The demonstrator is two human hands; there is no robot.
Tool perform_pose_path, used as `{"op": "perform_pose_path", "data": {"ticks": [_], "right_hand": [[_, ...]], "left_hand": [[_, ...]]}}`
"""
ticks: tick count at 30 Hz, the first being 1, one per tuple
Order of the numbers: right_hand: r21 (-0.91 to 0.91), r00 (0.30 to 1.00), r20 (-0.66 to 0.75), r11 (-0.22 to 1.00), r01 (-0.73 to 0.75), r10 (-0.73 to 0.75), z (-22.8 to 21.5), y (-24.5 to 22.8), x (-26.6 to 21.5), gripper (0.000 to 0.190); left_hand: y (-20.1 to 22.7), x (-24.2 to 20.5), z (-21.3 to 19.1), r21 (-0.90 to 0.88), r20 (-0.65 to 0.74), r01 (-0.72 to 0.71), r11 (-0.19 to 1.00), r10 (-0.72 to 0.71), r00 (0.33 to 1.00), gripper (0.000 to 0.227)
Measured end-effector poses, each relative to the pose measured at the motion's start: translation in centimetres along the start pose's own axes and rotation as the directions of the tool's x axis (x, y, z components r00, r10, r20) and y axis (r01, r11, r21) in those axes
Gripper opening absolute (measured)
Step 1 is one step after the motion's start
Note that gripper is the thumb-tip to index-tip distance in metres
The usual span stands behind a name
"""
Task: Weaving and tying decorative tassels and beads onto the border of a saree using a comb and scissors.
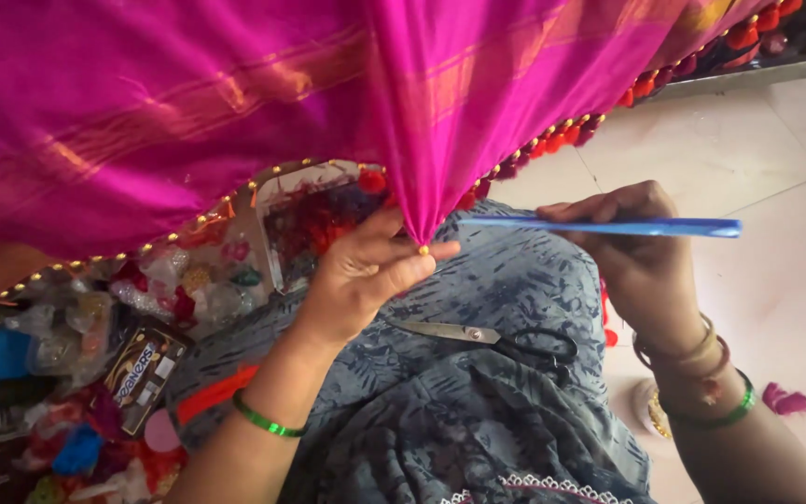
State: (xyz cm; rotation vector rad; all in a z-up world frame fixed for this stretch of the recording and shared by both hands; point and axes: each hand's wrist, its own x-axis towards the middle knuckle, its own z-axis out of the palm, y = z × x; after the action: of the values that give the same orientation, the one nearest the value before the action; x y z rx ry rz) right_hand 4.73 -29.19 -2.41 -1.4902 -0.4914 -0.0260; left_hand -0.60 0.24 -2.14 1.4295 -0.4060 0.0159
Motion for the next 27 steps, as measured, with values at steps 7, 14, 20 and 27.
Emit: {"op": "perform_pose_path", "data": {"ticks": [7, 14, 20, 27], "right_hand": [[0.382, 0.912, 0.127, 0.868, 0.318, -0.39, 1.4, 1.0, 0.5, 0.022], [0.544, 0.867, 0.379, 0.836, 0.074, -0.324, 0.7, 0.7, -0.3, 0.02], [-0.242, 0.996, 0.076, 0.97, -0.015, 0.035, 0.6, -0.2, -0.5, 0.019], [-0.112, 0.916, -0.304, 0.945, -0.308, 0.263, -2.8, 0.6, -3.2, 0.025]], "left_hand": [[0.8, 0.4, 0.1, 0.148, 0.015, 0.004, 0.989, -0.006, 1.0, 0.024], [-0.7, -0.3, -0.1, -0.123, -0.095, 0.139, 0.983, -0.151, 0.984, 0.024], [-1.5, 0.2, 0.1, -0.191, -0.148, 0.21, 0.959, -0.239, 0.96, 0.027], [-0.5, 1.4, 0.1, -0.333, -0.252, 0.379, 0.863, -0.469, 0.847, 0.035]]}}
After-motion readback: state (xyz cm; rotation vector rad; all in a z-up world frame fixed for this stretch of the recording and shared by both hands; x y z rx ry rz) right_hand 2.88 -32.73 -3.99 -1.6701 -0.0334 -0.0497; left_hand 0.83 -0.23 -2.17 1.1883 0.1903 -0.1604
